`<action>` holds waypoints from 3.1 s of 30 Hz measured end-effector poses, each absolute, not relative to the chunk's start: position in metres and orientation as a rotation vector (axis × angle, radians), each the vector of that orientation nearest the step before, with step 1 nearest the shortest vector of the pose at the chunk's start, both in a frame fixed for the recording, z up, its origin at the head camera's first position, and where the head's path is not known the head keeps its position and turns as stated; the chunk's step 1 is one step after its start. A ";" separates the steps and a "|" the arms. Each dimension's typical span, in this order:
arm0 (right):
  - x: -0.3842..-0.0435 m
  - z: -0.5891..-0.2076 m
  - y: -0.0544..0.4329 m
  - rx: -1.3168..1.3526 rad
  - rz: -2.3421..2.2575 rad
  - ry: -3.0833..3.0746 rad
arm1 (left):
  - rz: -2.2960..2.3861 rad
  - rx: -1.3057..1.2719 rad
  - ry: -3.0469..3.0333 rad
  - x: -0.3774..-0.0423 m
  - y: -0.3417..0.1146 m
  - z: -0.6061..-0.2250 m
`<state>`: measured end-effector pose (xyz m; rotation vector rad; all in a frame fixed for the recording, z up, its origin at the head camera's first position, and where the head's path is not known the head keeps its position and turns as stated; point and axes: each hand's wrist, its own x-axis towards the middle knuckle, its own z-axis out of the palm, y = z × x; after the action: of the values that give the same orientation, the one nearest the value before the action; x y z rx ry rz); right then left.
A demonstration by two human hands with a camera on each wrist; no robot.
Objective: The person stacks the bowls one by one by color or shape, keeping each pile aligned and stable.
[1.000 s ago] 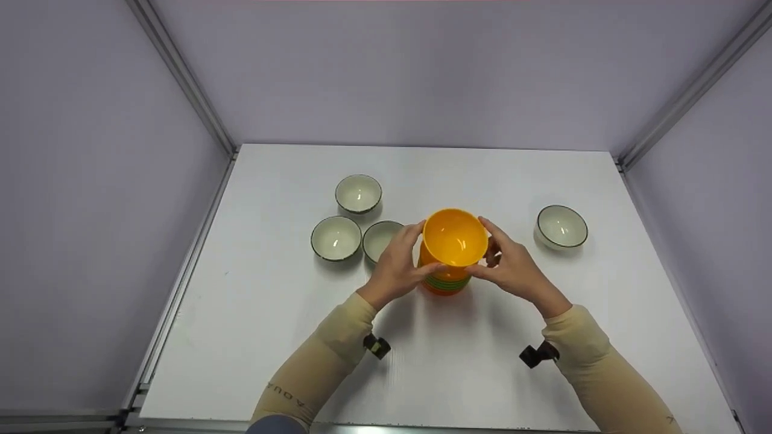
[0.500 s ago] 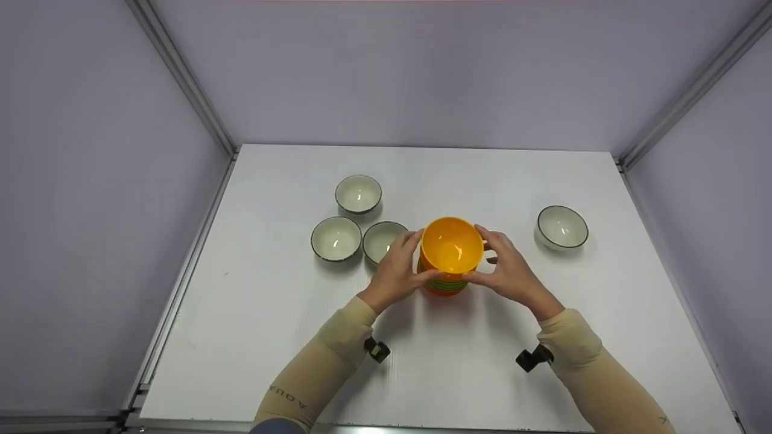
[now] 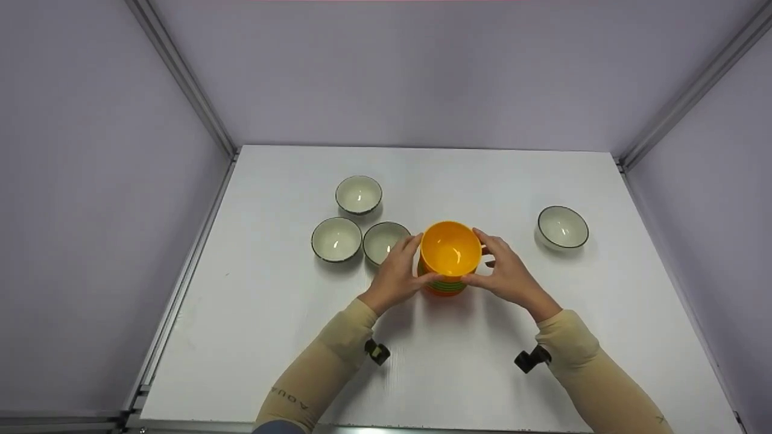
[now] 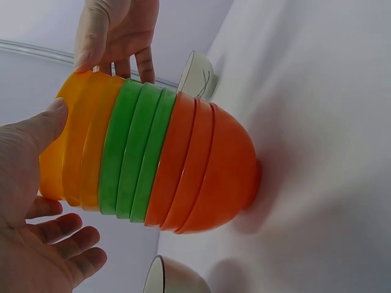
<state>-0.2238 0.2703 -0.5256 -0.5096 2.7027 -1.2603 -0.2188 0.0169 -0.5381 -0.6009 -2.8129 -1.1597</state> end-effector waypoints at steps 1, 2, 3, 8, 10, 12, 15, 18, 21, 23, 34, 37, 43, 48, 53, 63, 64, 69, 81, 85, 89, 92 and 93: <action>-0.224 -0.526 0.270 -0.512 -1.261 2.703 | -1.158 -0.599 -2.820 -0.219 0.017 -0.538; -0.224 -0.527 0.270 -0.513 -1.262 2.703 | -1.155 -0.598 -2.824 -0.219 0.017 -0.539; -0.224 -0.527 0.270 -0.516 -1.262 2.705 | -1.155 -0.598 -2.827 -0.219 0.017 -0.539; -0.225 -0.528 0.270 -0.525 -1.249 2.716 | -1.159 -0.587 -2.840 -0.219 0.017 -0.541; -0.225 -0.529 0.270 -0.525 -1.241 2.720 | -1.161 -0.582 -2.846 -0.219 0.017 -0.542; -0.225 -0.530 0.269 -0.520 -1.235 2.721 | -1.167 -0.582 -2.844 -0.219 0.017 -0.542; -0.225 -0.530 0.270 -0.513 -1.230 2.720 | -1.163 -0.584 -2.845 -0.219 0.017 -0.543; -0.225 -0.531 0.270 -0.513 -1.233 2.715 | -1.159 -0.591 -2.841 -0.220 0.017 -0.543; -0.225 -0.531 0.269 -0.514 -1.240 2.706 | -1.161 -0.595 -2.843 -0.220 0.017 -0.544; -0.225 -0.532 0.269 -0.510 -1.247 2.699 | -1.164 -0.593 -2.846 -0.220 0.017 -0.544; -0.224 -0.532 0.268 -0.498 -1.281 2.676 | -1.174 -0.589 -2.845 -0.220 0.017 -0.545; -0.224 -0.533 0.268 -0.500 -1.287 2.672 | -1.187 -0.594 -2.829 -0.219 0.017 -0.544; -0.225 -0.536 0.270 -0.520 -1.277 2.679 | -1.193 -0.613 -2.800 -0.219 0.017 -0.544; -0.224 -0.537 0.270 -0.499 -1.265 2.684 | -1.197 -0.609 -2.796 -0.219 0.019 -0.544; -0.223 -0.539 0.273 -0.437 -1.334 2.620 | -1.231 -0.623 -2.761 -0.215 0.015 -0.548; -0.212 -0.569 0.286 -0.162 -1.488 2.331 | -1.585 -0.493 -2.815 -0.196 0.003 -0.569; -0.211 -0.574 0.286 -0.139 -1.499 2.300 | -1.620 -0.474 -2.840 -0.195 0.004 -0.573; -0.201 -0.593 0.275 -0.027 -1.542 2.193 | -1.759 -0.411 -2.978 -0.186 0.007 -0.589; -0.197 -0.609 0.262 0.006 -1.627 2.208 | -1.783 -0.504 -2.934 -0.176 0.022 -0.599; -0.198 -0.609 0.263 0.017 -1.607 2.243 | -1.775 -0.512 -2.913 -0.178 0.025 -0.599; -0.201 -0.608 0.264 0.032 -1.584 2.272 | -1.726 -0.500 -2.921 -0.183 0.029 -0.601; -0.205 -0.609 0.264 0.060 -1.575 2.279 | -1.678 -0.494 -2.915 -0.189 0.033 -0.602; -0.207 -0.610 0.264 0.075 -1.581 2.276 | -1.665 -0.490 -2.911 -0.191 0.034 -0.603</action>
<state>-0.2068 0.2638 -0.6102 0.0747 2.2759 -1.5809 -0.1912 0.0345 -0.6028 -0.4902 -2.9113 -1.6650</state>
